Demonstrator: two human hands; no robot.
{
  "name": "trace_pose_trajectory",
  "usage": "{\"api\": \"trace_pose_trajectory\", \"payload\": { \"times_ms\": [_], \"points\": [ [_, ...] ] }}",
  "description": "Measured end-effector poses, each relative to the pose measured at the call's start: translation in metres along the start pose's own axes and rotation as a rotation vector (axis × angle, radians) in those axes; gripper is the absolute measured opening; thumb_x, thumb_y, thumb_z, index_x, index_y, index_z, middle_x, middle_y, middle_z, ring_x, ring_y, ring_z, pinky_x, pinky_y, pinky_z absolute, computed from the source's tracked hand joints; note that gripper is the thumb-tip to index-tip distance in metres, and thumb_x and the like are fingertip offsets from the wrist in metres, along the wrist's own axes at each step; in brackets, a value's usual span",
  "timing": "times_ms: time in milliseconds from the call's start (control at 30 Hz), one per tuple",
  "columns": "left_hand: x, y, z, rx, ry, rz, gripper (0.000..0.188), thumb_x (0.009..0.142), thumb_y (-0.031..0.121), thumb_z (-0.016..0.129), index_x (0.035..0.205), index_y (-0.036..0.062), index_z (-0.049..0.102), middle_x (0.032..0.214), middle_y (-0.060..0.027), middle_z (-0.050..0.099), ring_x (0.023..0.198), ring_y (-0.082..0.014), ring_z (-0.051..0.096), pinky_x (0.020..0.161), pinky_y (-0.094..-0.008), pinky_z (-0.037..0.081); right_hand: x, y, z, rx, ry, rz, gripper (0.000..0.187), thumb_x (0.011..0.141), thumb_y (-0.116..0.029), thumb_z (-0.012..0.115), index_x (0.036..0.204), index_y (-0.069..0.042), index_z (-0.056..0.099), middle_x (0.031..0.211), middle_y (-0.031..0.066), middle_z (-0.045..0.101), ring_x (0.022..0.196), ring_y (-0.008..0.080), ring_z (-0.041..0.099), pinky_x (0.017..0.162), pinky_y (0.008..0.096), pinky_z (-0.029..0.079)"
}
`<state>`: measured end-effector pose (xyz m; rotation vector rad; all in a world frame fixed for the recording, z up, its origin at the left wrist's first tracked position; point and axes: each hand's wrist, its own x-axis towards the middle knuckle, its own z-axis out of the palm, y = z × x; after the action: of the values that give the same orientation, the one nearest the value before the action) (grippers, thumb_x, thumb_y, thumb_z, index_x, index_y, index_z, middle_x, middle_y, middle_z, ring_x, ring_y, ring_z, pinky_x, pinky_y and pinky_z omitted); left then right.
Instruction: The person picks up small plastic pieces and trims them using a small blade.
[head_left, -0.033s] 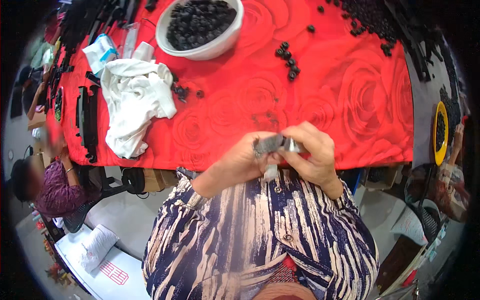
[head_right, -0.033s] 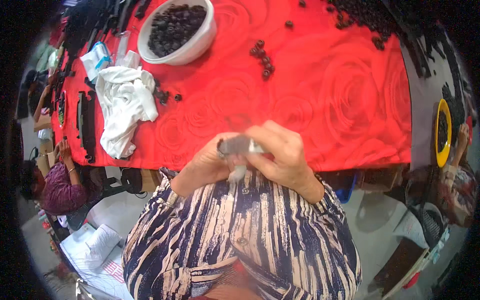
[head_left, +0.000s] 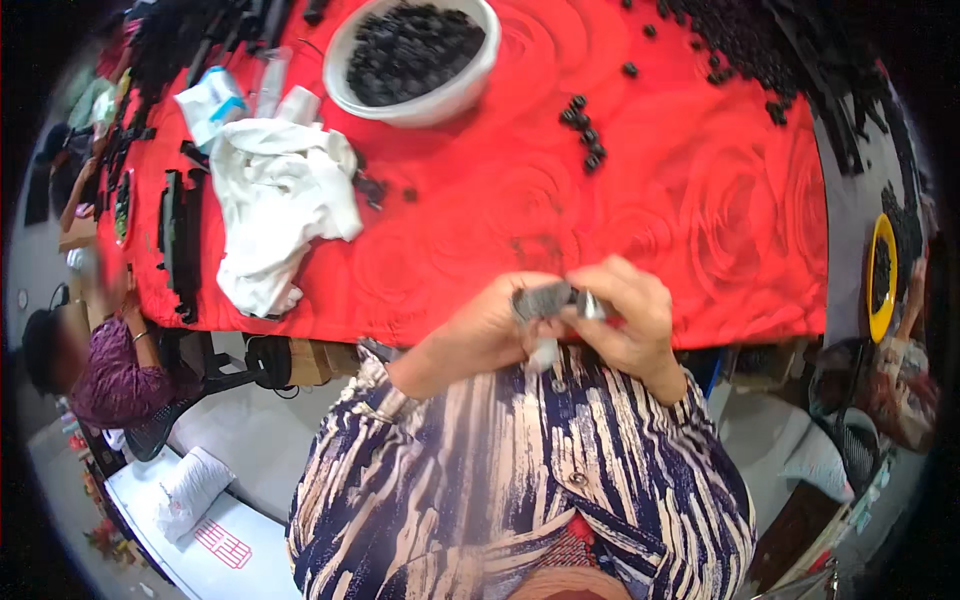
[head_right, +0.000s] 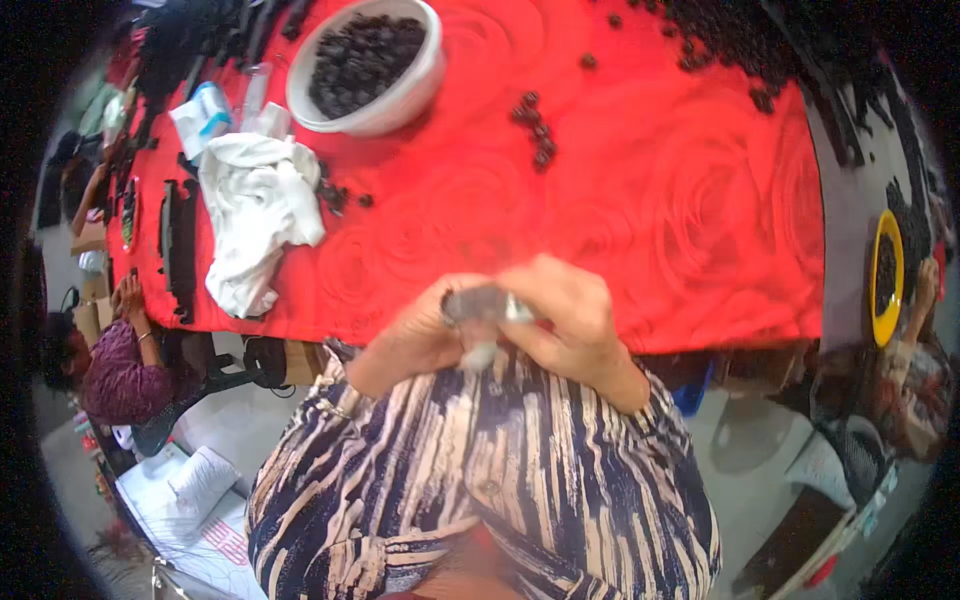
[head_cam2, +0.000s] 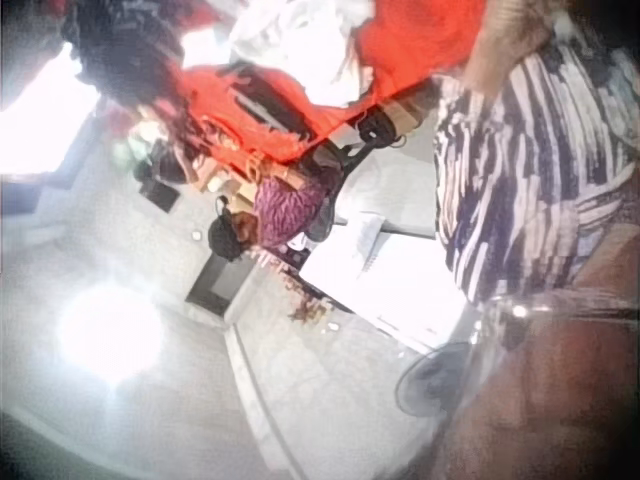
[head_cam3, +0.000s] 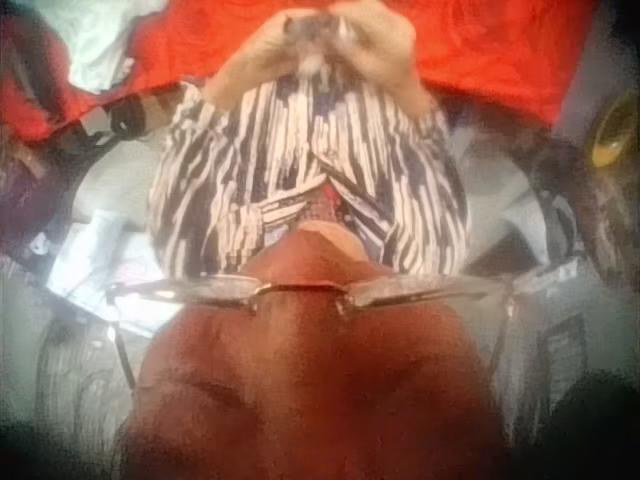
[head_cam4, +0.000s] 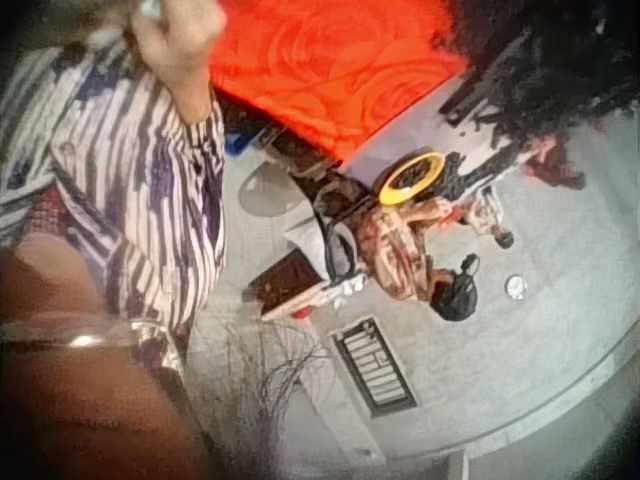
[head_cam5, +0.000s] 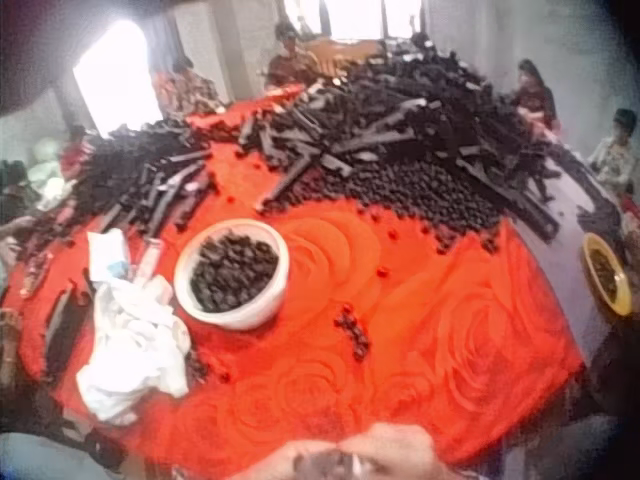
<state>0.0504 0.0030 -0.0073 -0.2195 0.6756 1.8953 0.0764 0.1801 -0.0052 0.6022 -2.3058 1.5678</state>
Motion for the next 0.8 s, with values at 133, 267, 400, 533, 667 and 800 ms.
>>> {"api": "trace_pose_trajectory", "payload": {
  "times_ms": [133,267,400,533,667,800],
  "points": [
    [0.002,-0.005,-0.016,-0.027,-0.113,-0.001,0.022,0.086,0.02,0.057,0.1,0.0022,0.059,0.092,-0.0063,0.063,0.078,-0.0173,0.062,0.068,-0.0339,0.053,0.001,-0.005,0.001,-0.231,0.059,-0.295,0.031,0.06,0.0,0.067,0.09,0.005,0.061,0.064,0.0076,0.052,0.049,0.0212,0.046,0.043,0.0331,0.035],
    [0.005,-0.011,-0.022,-0.064,-0.17,0.035,0.022,0.089,0.022,0.053,0.097,0.0028,0.06,0.084,-0.004,0.063,0.077,-0.0149,0.061,0.068,-0.0305,0.051,0.002,-0.008,0.006,-0.33,0.105,-0.43,0.025,0.065,-0.003,0.069,0.088,0.004,0.061,0.061,0.0049,0.048,0.046,0.0179,0.042,0.041,0.0316,0.028],
    [-0.012,0.008,0.002,0.118,-0.017,0.153,0.023,0.089,0.019,0.054,0.1,0.0004,0.059,0.085,-0.0057,0.062,0.072,-0.0146,0.06,0.06,-0.0266,0.05,0.001,-0.003,0.009,-0.302,0.1,-0.424,0.021,0.065,0.0,0.068,0.085,0.003,0.06,0.059,0.0047,0.047,0.045,0.0173,0.042,0.041,0.0312,0.029],
    [-0.019,0.038,-0.004,0.368,0.192,0.499,0.02,0.09,0.009,0.048,0.102,-0.0013,0.06,0.086,-0.0099,0.061,0.061,-0.0174,0.06,0.044,-0.0291,0.05,-0.001,0.001,0.011,-0.248,0.198,-0.255,0.016,0.067,0.004,0.067,0.08,0.0,0.058,0.059,0.0059,0.049,0.047,0.0201,0.045,0.043,0.0312,0.034],
    [-0.02,0.114,0.007,0.769,0.581,0.811,0.023,0.089,0.009,0.047,0.105,-0.0045,0.058,0.081,-0.0109,0.061,0.052,-0.0166,0.058,0.046,-0.0278,0.049,-0.008,0.006,0.011,-0.208,0.207,-0.092,0.014,0.07,0.003,0.067,0.08,-0.002,0.058,0.059,0.0073,0.048,0.048,0.0208,0.046,0.044,0.0312,0.035],
    [-0.004,0.162,-0.004,0.846,0.597,1.035,0.028,0.087,0.008,0.056,0.112,-0.0044,0.056,0.082,-0.0087,0.062,0.059,-0.0108,0.058,0.051,-0.023,0.046,-0.006,0.005,0.01,-0.208,0.192,-0.012,0.014,0.07,0.001,0.068,0.079,-0.003,0.057,0.057,0.0074,0.045,0.047,0.0218,0.046,0.044,0.0327,0.035]
  ]
}}
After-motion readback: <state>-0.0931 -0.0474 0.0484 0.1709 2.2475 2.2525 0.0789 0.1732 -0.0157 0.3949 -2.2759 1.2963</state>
